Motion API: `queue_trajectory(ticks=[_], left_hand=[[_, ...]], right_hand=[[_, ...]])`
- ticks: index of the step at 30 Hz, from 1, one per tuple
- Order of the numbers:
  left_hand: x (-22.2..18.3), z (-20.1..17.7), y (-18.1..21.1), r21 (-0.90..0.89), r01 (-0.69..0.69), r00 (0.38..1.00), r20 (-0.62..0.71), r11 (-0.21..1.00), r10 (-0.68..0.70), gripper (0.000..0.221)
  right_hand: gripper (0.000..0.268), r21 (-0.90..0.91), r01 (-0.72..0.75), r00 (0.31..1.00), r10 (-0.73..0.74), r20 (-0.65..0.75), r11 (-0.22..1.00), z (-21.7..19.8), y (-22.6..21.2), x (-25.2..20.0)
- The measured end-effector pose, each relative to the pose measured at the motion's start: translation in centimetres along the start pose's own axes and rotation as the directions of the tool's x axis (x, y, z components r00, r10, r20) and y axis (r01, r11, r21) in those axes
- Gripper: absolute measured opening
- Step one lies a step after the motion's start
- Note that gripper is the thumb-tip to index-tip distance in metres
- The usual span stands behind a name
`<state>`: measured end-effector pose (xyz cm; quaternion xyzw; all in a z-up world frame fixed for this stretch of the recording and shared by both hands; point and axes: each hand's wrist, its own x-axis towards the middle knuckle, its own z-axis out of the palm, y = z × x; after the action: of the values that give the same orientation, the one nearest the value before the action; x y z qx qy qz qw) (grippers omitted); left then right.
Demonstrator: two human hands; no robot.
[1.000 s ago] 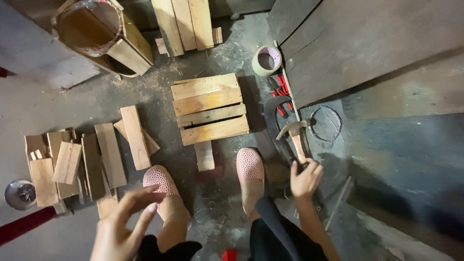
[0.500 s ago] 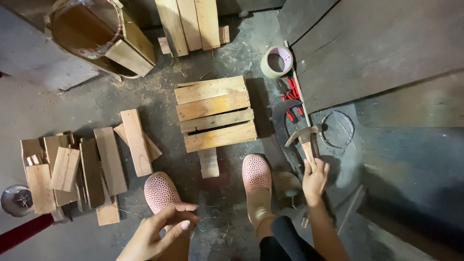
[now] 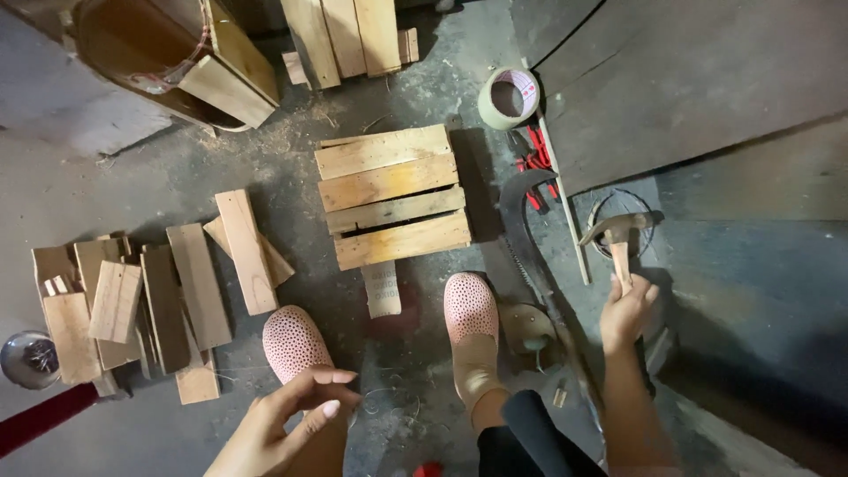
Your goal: Shaving and shaping a thin wooden strip using a large curved blade and sandpaper.
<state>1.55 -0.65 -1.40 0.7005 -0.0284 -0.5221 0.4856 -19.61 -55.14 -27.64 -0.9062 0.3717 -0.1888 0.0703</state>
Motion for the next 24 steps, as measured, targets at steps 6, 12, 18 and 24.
queue_trajectory(ticks=[6,12,18,24], left_hand=[[0.4,0.3,0.3,0.051,-0.009,1.000,-0.012,0.999,0.010,0.039],[0.7,0.3,-0.2,0.015,-0.018,1.000,-0.001,1.000,0.018,0.039],[0.4,0.5,0.1,0.019,0.001,1.000,-0.030,1.000,0.000,0.038],[0.6,0.3,0.2,0.030,0.003,1.000,-0.010,1.000,-0.003,0.039]], right_hand=[[0.018,-0.055,-0.104,0.993,0.107,0.051,0.993,2.0,-1.1,-0.8],[0.024,0.099,-0.088,0.991,0.078,0.105,0.991,-0.4,-8.3,-1.3],[0.016,0.200,0.050,0.994,-0.067,0.081,0.978,-0.5,-11.4,-4.5],[0.014,0.251,0.108,0.977,-0.149,0.151,0.962,-1.7,-12.1,-8.8]])
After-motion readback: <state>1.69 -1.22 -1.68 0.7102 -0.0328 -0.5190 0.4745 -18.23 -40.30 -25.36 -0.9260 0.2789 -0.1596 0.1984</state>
